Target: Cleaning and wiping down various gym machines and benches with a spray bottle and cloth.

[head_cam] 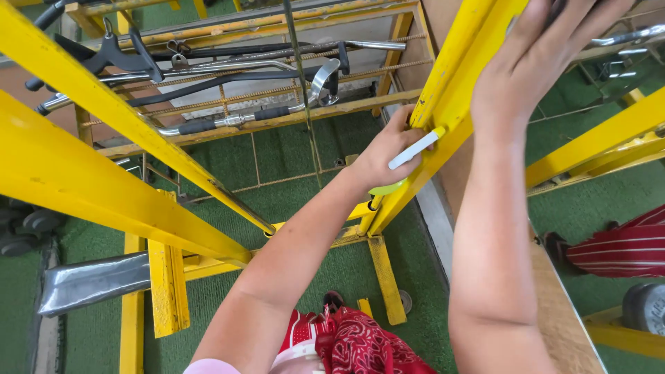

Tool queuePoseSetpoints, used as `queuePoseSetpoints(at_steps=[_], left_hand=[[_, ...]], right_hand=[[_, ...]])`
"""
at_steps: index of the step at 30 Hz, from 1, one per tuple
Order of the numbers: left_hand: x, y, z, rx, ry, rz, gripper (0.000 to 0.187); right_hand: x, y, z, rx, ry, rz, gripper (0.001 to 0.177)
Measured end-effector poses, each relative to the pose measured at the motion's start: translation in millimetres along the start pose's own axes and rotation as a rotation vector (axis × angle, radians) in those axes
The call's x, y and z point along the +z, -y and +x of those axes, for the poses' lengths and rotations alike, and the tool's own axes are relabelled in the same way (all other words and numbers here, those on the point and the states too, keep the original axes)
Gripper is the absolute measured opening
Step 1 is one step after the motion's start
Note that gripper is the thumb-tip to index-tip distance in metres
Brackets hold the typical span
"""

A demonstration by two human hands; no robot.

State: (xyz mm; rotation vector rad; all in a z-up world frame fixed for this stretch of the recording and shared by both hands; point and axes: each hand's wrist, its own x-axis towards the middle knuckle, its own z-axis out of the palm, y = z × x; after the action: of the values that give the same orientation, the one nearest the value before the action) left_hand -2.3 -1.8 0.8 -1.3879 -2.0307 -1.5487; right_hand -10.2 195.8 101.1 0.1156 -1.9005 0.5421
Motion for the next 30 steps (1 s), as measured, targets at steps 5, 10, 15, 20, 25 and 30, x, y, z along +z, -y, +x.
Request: queuePoseSetpoints(at_steps=[5,10,15,20,25,30], left_hand=[[-3.2,-6.2,6.2,0.053,0.042,-0.001,0.036],[1.9,7.7,9.3,0.030,0.153,0.120,0.033],[-1.3,7.0,8.5,0.059,0.163,0.117,0.030],[-2.8,0.6,9.3,-0.064,0.183,0.045,0.027],[0.8,3.3,7.2,-0.073,0.117,0.028,0.026],[3.0,2.4,5.7,-0.044,0.078,0.013,0.029]], right_hand=[[0.8,16.7,-82.4,0.104,0.076,0.112,0.064],[22.7,-28.4,-186.1,0.346,0.150,0.329,0.082],[48.4,-68.0,-290.8,0.600,0.169,0.605,0.087],[68.7,-104.3,-365.6,0.986,0.238,0.705,0.080],[60.7,-91.2,-319.8,1.506,0.043,1.255,0.081],[62.1,-106.9,-321.5,1.606,-0.111,1.448,0.083]])
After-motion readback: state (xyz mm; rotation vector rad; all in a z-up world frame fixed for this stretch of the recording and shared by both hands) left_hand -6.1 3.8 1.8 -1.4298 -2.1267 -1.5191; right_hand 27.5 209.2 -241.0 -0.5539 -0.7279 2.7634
